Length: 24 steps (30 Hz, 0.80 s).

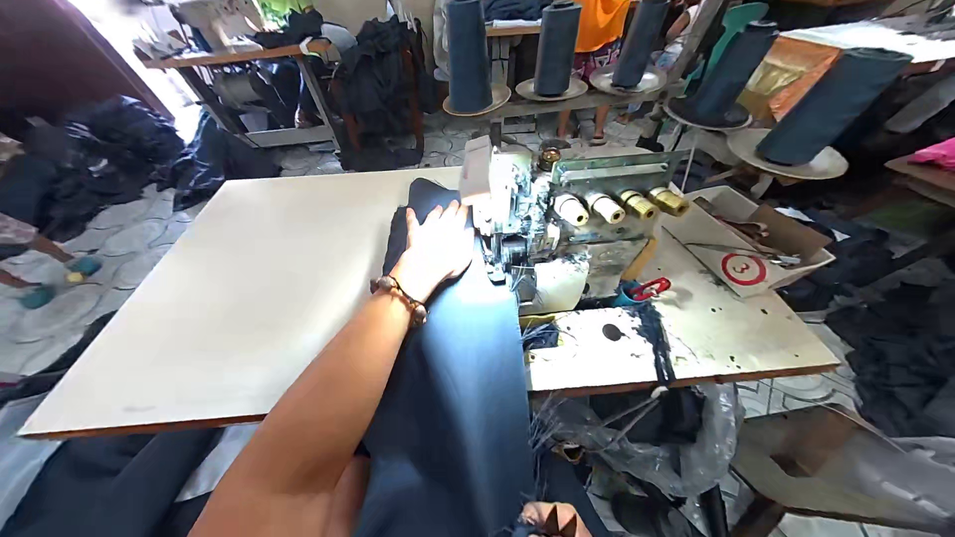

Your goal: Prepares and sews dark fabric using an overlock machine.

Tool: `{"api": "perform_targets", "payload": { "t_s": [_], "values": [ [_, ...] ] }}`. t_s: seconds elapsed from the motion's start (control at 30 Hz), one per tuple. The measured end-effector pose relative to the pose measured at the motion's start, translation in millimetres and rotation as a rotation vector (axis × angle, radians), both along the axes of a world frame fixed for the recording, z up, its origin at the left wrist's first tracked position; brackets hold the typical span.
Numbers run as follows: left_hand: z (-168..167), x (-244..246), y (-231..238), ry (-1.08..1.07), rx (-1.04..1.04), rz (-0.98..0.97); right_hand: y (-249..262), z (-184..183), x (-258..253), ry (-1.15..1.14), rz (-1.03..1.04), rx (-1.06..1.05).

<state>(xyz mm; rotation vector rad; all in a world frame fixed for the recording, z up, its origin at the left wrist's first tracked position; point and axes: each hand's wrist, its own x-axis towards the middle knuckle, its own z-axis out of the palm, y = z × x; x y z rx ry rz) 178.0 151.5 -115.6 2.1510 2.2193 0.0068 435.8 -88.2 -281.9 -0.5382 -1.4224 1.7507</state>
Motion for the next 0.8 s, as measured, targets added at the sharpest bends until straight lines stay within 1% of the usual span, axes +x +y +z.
{"api": "perform_targets", "payload": {
  "t_s": [0.07,0.17,0.27,0.37,0.4,0.43,0.47,0.53,0.67,0.8],
  "values": [
    [-1,-9,25,-0.004,-0.017,0.014,17,5,-11,-0.016,-0.048,0.009],
    [-4,-21,53,-0.096,-0.001,0.019,48,12,-24,-0.046,-0.085,0.063],
    [-1,-24,70,-0.121,0.020,0.055,79,14,-36,-0.052,-0.129,0.163],
    [10,-23,84,-0.123,0.000,0.108,102,24,-46,-0.060,-0.178,0.236],
    [3,-28,95,-0.131,0.035,0.118,108,29,-49,-0.060,-0.191,0.240],
    [-12,-37,113,-0.131,0.114,0.118,112,33,-51,-0.057,-0.201,0.234],
    [-21,-44,129,-0.130,0.147,0.132,115,37,-53,-0.059,-0.211,0.236],
    [-28,-53,147,-0.176,0.162,0.175,119,42,-57,-0.069,-0.249,0.256],
    [-27,-59,156,-0.249,0.195,0.181,129,48,-65,-0.092,-0.277,0.266],
    [-27,-65,156,-0.301,0.333,0.081,136,47,-70,-0.038,-0.270,0.245]
  ]
}}
